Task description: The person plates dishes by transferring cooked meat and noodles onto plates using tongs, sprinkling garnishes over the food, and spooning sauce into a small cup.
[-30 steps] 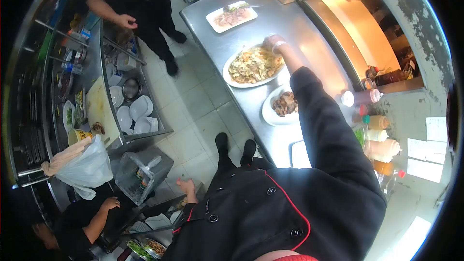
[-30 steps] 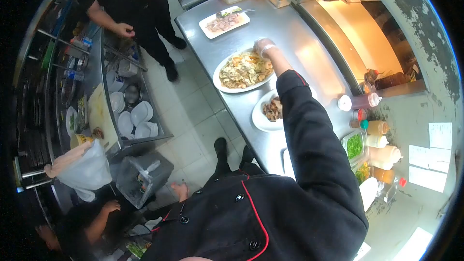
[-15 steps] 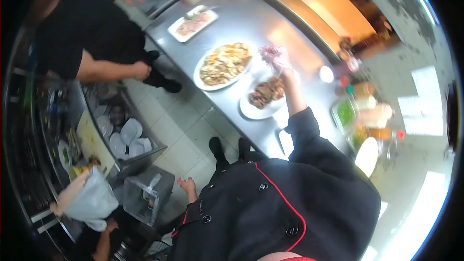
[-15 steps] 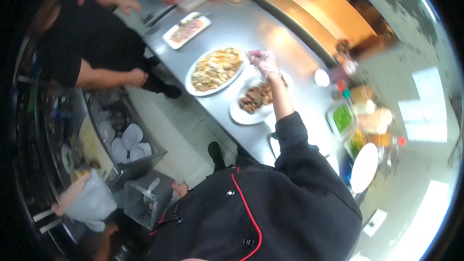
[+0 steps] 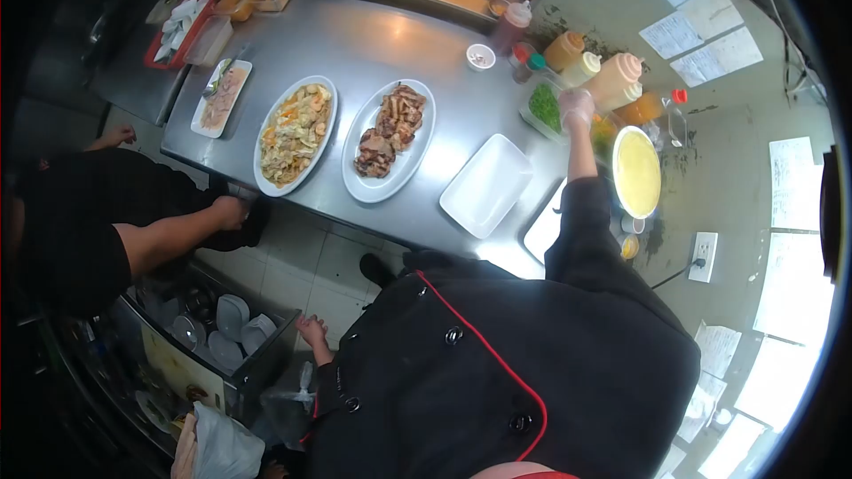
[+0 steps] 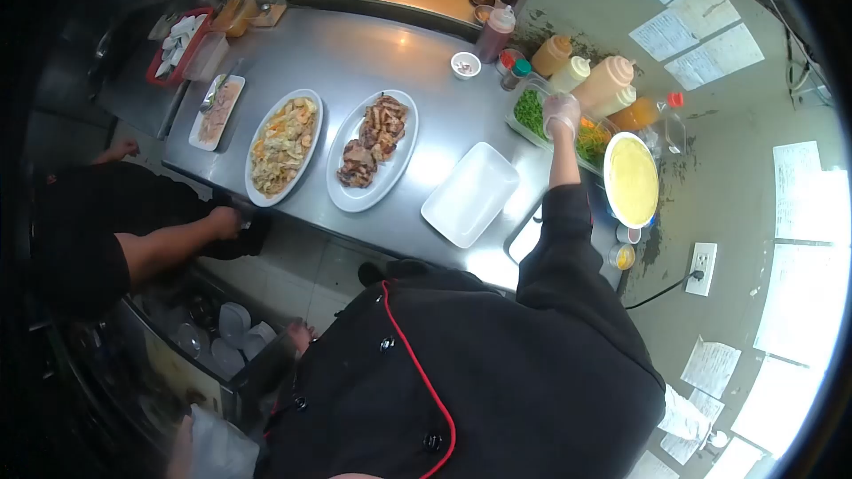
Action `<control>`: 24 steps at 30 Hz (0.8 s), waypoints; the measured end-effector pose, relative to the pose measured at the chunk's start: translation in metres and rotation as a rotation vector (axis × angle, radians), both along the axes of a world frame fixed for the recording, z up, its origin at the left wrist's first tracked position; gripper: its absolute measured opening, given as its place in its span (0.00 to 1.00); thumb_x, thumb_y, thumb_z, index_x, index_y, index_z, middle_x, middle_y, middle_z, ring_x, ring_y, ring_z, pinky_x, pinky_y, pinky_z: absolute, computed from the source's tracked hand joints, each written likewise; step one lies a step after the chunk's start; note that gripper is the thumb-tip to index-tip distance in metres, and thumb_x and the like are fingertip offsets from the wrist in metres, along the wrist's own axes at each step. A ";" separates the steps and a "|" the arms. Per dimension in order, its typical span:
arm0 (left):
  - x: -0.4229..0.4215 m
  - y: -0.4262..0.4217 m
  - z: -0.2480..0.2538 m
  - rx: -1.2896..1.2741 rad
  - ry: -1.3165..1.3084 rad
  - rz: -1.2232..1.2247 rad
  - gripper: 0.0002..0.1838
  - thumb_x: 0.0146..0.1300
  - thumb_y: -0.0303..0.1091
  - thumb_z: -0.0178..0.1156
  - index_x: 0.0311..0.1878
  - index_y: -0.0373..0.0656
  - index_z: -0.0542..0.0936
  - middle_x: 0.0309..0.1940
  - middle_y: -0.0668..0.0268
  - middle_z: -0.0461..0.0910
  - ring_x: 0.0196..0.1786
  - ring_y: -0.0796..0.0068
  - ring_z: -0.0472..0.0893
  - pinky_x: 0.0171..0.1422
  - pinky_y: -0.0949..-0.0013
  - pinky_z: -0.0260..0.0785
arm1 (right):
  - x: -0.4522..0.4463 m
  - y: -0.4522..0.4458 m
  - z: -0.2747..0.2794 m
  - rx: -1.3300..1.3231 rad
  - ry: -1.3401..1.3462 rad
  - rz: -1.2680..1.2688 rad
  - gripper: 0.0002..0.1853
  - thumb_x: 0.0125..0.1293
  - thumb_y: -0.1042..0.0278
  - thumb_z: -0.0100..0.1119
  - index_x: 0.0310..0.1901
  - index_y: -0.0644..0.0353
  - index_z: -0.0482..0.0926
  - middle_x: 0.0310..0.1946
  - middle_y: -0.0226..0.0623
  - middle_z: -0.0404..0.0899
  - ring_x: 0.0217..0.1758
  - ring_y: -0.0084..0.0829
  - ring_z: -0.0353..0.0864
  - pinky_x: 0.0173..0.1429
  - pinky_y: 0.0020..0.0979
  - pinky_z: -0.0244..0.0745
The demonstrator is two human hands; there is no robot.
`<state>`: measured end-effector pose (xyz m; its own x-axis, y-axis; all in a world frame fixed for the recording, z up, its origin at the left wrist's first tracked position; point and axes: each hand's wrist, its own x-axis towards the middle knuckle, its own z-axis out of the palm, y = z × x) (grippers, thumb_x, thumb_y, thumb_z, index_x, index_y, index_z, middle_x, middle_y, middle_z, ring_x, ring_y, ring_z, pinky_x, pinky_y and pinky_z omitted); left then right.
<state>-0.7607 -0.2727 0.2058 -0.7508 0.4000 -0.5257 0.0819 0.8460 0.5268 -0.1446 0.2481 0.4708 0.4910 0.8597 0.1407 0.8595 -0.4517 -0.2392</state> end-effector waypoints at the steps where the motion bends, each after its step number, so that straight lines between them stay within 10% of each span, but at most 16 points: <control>1: -0.001 0.006 0.008 0.007 -0.032 0.009 0.27 0.56 0.34 0.58 0.56 0.34 0.62 0.38 0.52 0.74 0.37 0.60 0.76 0.35 0.59 0.68 | 0.006 0.001 -0.001 -0.015 -0.019 -0.012 0.13 0.56 0.59 0.53 0.32 0.57 0.84 0.35 0.48 0.80 0.42 0.46 0.80 0.47 0.40 0.74; 9: -0.001 0.026 0.031 -0.008 -0.153 -0.002 0.23 0.57 0.31 0.56 0.55 0.38 0.64 0.37 0.56 0.74 0.35 0.64 0.76 0.32 0.63 0.68 | 0.152 0.011 -0.066 -0.152 -0.238 -0.070 0.13 0.59 0.65 0.51 0.37 0.62 0.82 0.43 0.48 0.79 0.46 0.45 0.80 0.48 0.38 0.75; 17: -0.008 0.027 0.037 -0.028 -0.223 0.039 0.20 0.57 0.29 0.54 0.53 0.42 0.65 0.37 0.61 0.73 0.33 0.69 0.75 0.30 0.67 0.68 | 0.066 -0.025 0.013 -0.063 -0.041 0.051 0.09 0.56 0.66 0.54 0.31 0.58 0.84 0.40 0.49 0.79 0.46 0.45 0.78 0.49 0.37 0.73; 24: -0.011 0.040 0.058 -0.011 -0.484 0.230 0.17 0.58 0.27 0.52 0.52 0.45 0.66 0.36 0.65 0.72 0.31 0.73 0.75 0.27 0.70 0.67 | 0.000 0.007 -0.034 -0.238 -0.028 0.266 0.17 0.51 0.59 0.62 0.41 0.60 0.80 0.45 0.49 0.78 0.49 0.46 0.76 0.53 0.39 0.71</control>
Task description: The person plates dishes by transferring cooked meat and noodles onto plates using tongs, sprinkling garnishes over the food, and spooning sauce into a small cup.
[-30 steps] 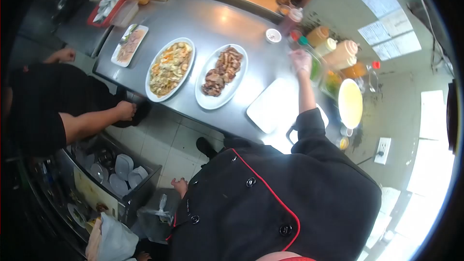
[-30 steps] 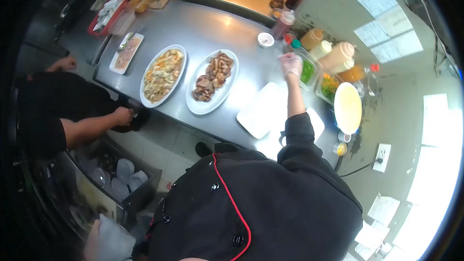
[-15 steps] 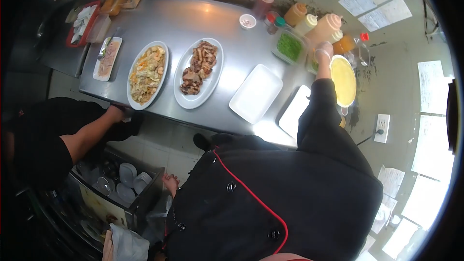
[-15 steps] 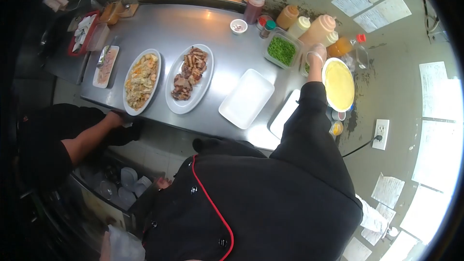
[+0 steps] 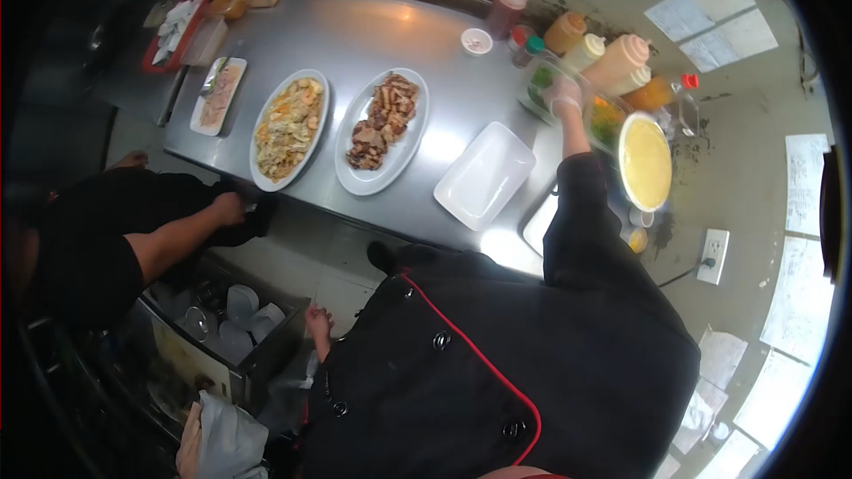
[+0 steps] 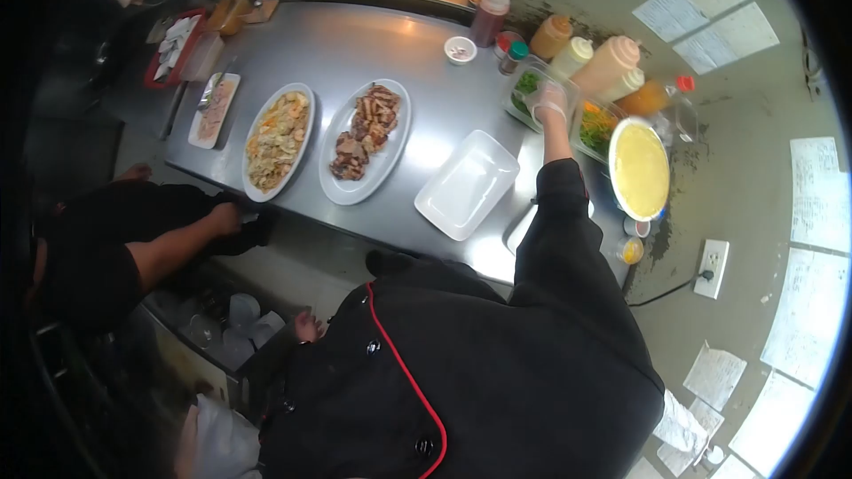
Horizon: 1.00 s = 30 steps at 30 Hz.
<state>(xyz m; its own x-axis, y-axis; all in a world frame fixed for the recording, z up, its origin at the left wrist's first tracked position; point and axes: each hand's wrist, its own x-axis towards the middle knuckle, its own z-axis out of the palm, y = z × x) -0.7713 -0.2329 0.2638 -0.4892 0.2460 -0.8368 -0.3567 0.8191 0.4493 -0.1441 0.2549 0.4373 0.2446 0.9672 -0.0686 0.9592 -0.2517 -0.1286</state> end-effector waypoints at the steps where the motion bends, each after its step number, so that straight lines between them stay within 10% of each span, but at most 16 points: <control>1: 0.007 0.003 0.006 0.074 0.086 -0.019 0.17 0.58 0.27 0.52 0.52 0.46 0.66 0.36 0.65 0.72 0.31 0.74 0.75 0.27 0.71 0.67 | -0.004 0.000 -0.007 -0.013 0.008 -0.021 0.19 0.51 0.59 0.62 0.43 0.61 0.79 0.46 0.49 0.77 0.50 0.46 0.76 0.53 0.40 0.70; 11: 0.057 -0.039 -0.001 0.087 0.569 -0.453 0.17 0.50 0.27 0.60 0.45 0.41 0.73 0.32 0.58 0.77 0.25 0.68 0.80 0.24 0.67 0.72 | 0.042 0.028 -0.086 0.220 0.178 -0.089 0.11 0.58 0.73 0.48 0.40 0.58 0.80 0.40 0.51 0.79 0.46 0.48 0.77 0.50 0.42 0.71; 17: 0.073 -0.070 0.005 -0.024 0.417 -0.218 0.19 0.47 0.27 0.60 0.46 0.39 0.74 0.29 0.56 0.77 0.25 0.67 0.80 0.24 0.64 0.73 | 0.025 0.015 -0.073 0.184 0.070 0.088 0.14 0.52 0.74 0.55 0.41 0.59 0.80 0.39 0.49 0.79 0.45 0.48 0.78 0.50 0.39 0.71; 27: 0.061 -0.014 -0.002 0.125 0.561 -0.311 0.20 0.47 0.36 0.62 0.45 0.43 0.76 0.40 0.52 0.78 0.47 0.54 0.76 0.52 0.59 0.69 | 0.074 0.043 -0.105 0.394 0.222 -0.023 0.15 0.64 0.65 0.50 0.49 0.62 0.78 0.43 0.48 0.80 0.47 0.42 0.78 0.52 0.36 0.70; 30: 0.072 0.002 0.017 0.079 0.610 -0.374 0.19 0.47 0.35 0.60 0.45 0.44 0.76 0.42 0.51 0.77 0.49 0.53 0.74 0.54 0.59 0.69 | 0.098 0.035 -0.131 0.429 -1.057 0.357 0.27 0.64 0.67 0.44 0.66 0.58 0.59 0.59 0.43 0.67 0.57 0.34 0.69 0.56 0.34 0.67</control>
<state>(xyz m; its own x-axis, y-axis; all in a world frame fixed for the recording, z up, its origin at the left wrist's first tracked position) -0.6996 -0.2309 0.2810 -0.7348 0.5374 -0.4139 0.2751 0.7939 0.5423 -0.0462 0.2895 0.3065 -0.3020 0.8867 0.3502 0.6474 -0.0788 0.7581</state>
